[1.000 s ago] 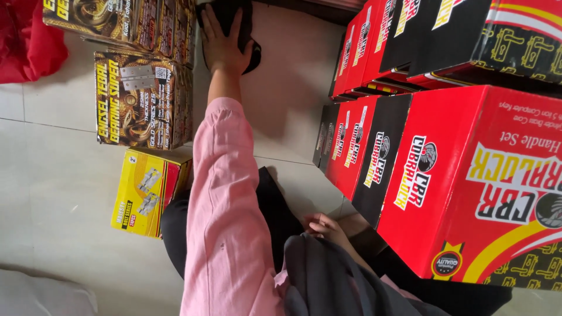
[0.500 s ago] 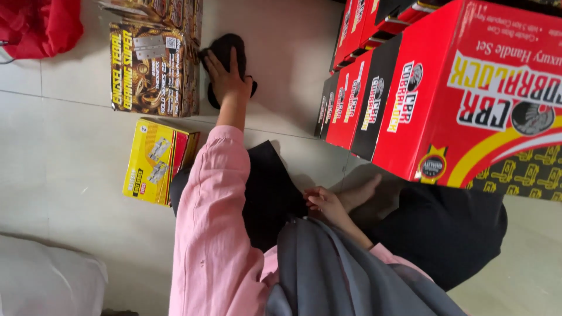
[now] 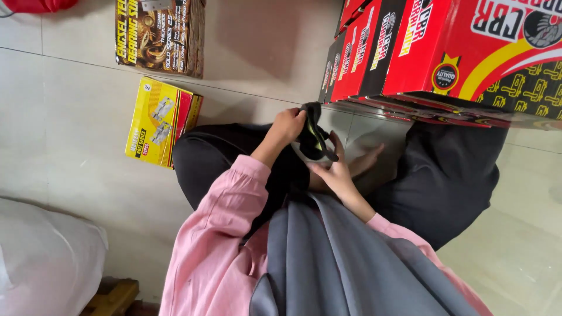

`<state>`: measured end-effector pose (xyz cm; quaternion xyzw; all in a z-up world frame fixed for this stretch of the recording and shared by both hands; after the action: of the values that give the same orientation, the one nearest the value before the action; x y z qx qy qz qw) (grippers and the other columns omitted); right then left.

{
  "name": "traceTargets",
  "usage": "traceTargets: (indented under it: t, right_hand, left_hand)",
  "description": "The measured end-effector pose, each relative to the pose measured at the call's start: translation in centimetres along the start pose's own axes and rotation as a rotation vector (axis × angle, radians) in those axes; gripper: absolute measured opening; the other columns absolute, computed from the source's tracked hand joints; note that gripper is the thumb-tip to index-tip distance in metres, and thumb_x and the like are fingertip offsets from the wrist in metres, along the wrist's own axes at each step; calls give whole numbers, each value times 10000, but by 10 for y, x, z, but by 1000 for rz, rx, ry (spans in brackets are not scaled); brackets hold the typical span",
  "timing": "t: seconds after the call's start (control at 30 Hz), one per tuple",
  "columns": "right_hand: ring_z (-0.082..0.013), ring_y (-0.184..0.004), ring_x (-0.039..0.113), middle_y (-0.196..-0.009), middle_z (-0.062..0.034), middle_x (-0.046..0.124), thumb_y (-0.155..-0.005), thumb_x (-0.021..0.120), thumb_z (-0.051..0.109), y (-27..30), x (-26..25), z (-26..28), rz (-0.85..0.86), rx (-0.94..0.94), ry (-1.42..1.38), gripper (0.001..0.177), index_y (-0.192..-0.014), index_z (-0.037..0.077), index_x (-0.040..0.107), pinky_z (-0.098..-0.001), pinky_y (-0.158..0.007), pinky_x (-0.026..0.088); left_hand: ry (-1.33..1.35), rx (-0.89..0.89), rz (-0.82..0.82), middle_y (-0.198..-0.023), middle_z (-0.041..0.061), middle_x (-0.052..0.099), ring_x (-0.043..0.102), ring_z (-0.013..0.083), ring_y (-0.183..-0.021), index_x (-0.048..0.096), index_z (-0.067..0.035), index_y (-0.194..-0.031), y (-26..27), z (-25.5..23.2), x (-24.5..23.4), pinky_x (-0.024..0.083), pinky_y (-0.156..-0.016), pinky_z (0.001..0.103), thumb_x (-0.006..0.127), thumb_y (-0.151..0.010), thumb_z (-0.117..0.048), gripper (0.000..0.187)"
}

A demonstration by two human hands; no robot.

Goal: The person is sitting on the floor, cleaning product boxes with a cloth and stacking them into organized piles.

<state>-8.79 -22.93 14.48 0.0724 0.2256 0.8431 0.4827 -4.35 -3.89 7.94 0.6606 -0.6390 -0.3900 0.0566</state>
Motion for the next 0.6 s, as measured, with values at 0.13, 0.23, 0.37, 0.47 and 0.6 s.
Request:
traceTargets:
  t: [0.13, 0.23, 0.37, 0.47, 0.6]
  right_hand:
    - [-526, -1349, 430, -1535, -282, 308, -809, 896, 156, 1, 10, 42, -61, -345, 271, 977, -1588, 68, 312, -621, -1044, 500]
    - [-532, -1413, 357, -1597, -221, 328, -985, 629, 68, -4, 26, 75, 13, -162, 479, 584, -1543, 111, 462, -639, -1100, 440]
    - [-368, -1364, 520, -1453, -149, 586, -1014, 666, 271, -49, 23, 49, -34, 35, 227, 555, -1536, 272, 478, -501, -1097, 480]
    - [-317, -1325, 565, -1449, -226, 565, -873, 880, 260, -77, 28, 37, -395, 354, -541, 734, -1456, -5, 521, -499, -1074, 482]
    - [-389, -1393, 428, -1499, -202, 412, -895, 801, 304, -93, 42, 58, -340, -114, 158, 702, -1477, 85, 473, -506, -1133, 399]
  left_hand:
    - [362, 16, 214, -1389, 165, 639, 589, 323, -1316, 560, -106, -1472, 55, -1, 8, 530, -1052, 464, 526, -1024, -389, 531]
    - [905, -91, 271, -1433, 291, 510, 558, 481, -1264, 490, -43, -1488, 68, 12, -5, 618, -795, 650, 515, -972, -146, 527]
    - [665, 40, 76, -1274, 295, 616, 672, 387, -1124, 602, 29, -1359, 49, 33, -87, 614, -847, 514, 595, -1007, -331, 503]
    - [548, 178, -278, -1237, 255, 528, 656, 345, -1087, 644, -23, -1314, 34, 50, -139, 625, -843, 418, 572, -1029, -211, 349]
    - [749, -21, -503, -1210, 127, 616, 712, 207, -962, 652, -90, -1256, 3, 70, -151, 634, -829, 340, 617, -979, -278, 336]
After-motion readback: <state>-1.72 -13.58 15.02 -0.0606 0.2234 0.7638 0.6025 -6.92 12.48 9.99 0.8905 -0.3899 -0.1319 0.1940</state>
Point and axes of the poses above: each hand's wrist, its own y-axis away from the middle knuckle, its own x-axis out of the palm, z = x × y, the point moved 2 cm from there along -y, towards the middle knuckle
